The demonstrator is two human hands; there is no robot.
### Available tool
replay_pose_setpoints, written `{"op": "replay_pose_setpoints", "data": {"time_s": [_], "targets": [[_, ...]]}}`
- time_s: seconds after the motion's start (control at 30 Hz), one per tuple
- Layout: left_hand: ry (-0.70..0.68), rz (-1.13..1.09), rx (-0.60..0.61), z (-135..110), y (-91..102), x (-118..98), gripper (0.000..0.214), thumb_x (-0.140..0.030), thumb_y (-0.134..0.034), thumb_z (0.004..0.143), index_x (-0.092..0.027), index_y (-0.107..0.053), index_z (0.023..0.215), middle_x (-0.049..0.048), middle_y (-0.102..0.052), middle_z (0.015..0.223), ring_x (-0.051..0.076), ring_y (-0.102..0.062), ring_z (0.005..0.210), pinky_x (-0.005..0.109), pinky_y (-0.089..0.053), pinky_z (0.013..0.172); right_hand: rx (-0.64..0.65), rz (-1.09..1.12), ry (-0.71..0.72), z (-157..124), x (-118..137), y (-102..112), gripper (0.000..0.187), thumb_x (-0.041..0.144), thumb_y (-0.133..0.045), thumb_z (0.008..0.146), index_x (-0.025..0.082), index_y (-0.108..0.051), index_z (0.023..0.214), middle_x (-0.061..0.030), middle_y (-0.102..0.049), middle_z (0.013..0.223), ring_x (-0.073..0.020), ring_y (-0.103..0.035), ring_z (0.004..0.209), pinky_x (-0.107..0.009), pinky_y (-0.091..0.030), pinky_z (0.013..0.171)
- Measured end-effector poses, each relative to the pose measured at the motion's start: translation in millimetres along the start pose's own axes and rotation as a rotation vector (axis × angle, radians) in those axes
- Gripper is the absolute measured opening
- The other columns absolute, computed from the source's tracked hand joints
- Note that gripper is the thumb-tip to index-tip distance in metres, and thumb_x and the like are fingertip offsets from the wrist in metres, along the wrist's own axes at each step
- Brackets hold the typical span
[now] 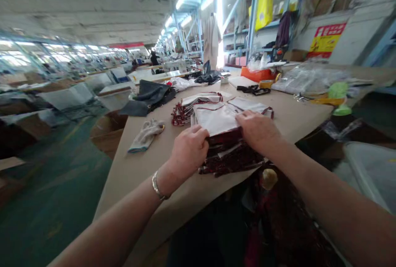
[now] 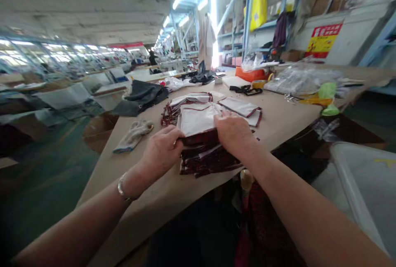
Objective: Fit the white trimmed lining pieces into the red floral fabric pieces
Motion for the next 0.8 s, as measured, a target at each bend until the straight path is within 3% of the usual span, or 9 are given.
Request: {"op": "replay_pose_setpoints", "data": {"time_s": [0.1,0.17,0.33,0.43,0.53,0.6,0.67,0.73,0.8], "targets": [[0.158,-0.225,0.036,-21.9,-17.4,12.0,0.015,-0.012,-0.047,0.075,-0.019,-0.059,0.075,0.0038,-0.062,0.077,0.018,-0.058,0.072,0.03,-0.045,0.068,0.016,0.07,-0.049,-41.7,-10.9,7.4,0.033,0.013,-0.048,0.081,0.015,-0.061,0.111,-0.0122,-0.069,0.096,-0.0289,-0.066,0.08,-0.036,-0.049,0.064],[0.353,-0.589,0.048,-42.3,-35.4,16.0,0.013,-0.013,-0.047,0.075,-0.019,-0.058,0.075,0.0008,-0.059,0.066,0.015,-0.057,0.062,0.027,-0.044,0.059,0.054,0.181,-0.004,-77.9,2.4,1.3,0.029,0.012,-0.05,0.08,0.016,-0.063,0.106,-0.0109,-0.068,0.094,-0.027,-0.066,0.083,-0.035,-0.049,0.068],[0.838,-1.61,0.092,-101.8,-93.4,-24.5,0.014,-0.029,-0.06,0.078,-0.019,-0.054,0.084,0.0006,-0.063,0.071,0.015,-0.063,0.062,0.023,-0.048,0.05,0.386,0.61,-0.086,-173.8,34.3,-77.5,0.032,0.004,-0.038,0.084,0.016,-0.067,0.091,-0.0085,-0.067,0.081,-0.0206,-0.065,0.075,-0.03,-0.047,0.068],[0.979,-1.8,0.196,-131.6,-122.0,-54.1,0.022,-0.032,-0.068,0.073,-0.017,-0.054,0.082,-0.0007,-0.062,0.067,0.012,-0.06,0.057,0.02,-0.048,0.047,0.397,1.118,-0.345,-208.3,26.7,-112.8,0.026,0.022,-0.044,0.091,0.017,-0.068,0.089,-0.0067,-0.068,0.08,-0.0211,-0.064,0.077,-0.03,-0.048,0.072],[0.971,-1.663,0.442,-158.1,-146.3,-75.7,0.022,-0.03,-0.07,0.07,-0.014,-0.056,0.069,-0.0031,-0.054,0.052,0.005,-0.044,0.039,0.014,-0.033,0.033,0.247,1.796,-0.801,-236.0,15.3,-129.1,0.024,0.041,-0.057,0.086,0.021,-0.069,0.089,-0.0025,-0.069,0.082,-0.0189,-0.064,0.076,-0.029,-0.05,0.073],[0.928,-1.637,0.7,-172.3,-156.2,-97.7,0.029,-0.036,-0.07,0.07,-0.014,-0.053,0.061,-0.0035,-0.049,0.046,0.004,-0.037,0.034,0.015,-0.026,0.03,0.222,2.195,-1.054,-251.7,29.1,-128.9,0.02,0.041,-0.064,0.082,0.022,-0.07,0.085,0.0002,-0.069,0.079,-0.0153,-0.063,0.07,-0.027,-0.05,0.071],[0.949,-1.754,0.82,-174.3,-154.3,-113.2,0.034,-0.04,-0.073,0.068,-0.015,-0.051,0.061,-0.003,-0.051,0.048,0.006,-0.041,0.035,0.016,-0.028,0.031,0.366,2.443,-1.146,-259.7,52.5,-115.2,0.019,0.039,-0.066,0.08,0.021,-0.07,0.079,0.0008,-0.067,0.069,-0.0142,-0.063,0.065,-0.028,-0.051,0.071],[1.002,-1.888,0.825,-161.5,-147.6,-119.6,0.034,-0.039,-0.076,0.065,-0.016,-0.051,0.064,-0.0033,-0.054,0.052,0.006,-0.044,0.038,0.016,-0.031,0.034,0.529,2.531,-1.075,-258.9,63.0,-91.4,0.022,0.041,-0.069,0.077,0.02,-0.07,0.075,-0.0001,-0.066,0.062,-0.0164,-0.065,0.066,-0.031,-0.051,0.076],[1.013,-1.965,0.856,-140.7,-144.1,-126.3,0.031,-0.032,-0.079,0.063,-0.016,-0.052,0.066,-0.0049,-0.052,0.051,0.005,-0.043,0.038,0.016,-0.032,0.037,0.494,2.557,-0.92,-243.5,47.0,-66.2,0.031,0.051,-0.073,0.07,0.02,-0.069,0.069,-0.0015,-0.068,0.063,-0.02,-0.067,0.072,-0.034,-0.051,0.081]]}}
Point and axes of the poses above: each hand's wrist, its own z-axis towards the middle knuckle, its own y-axis out of the back of the hand, x = y × z, the point moved 10 cm from there along z, towards the middle knuckle
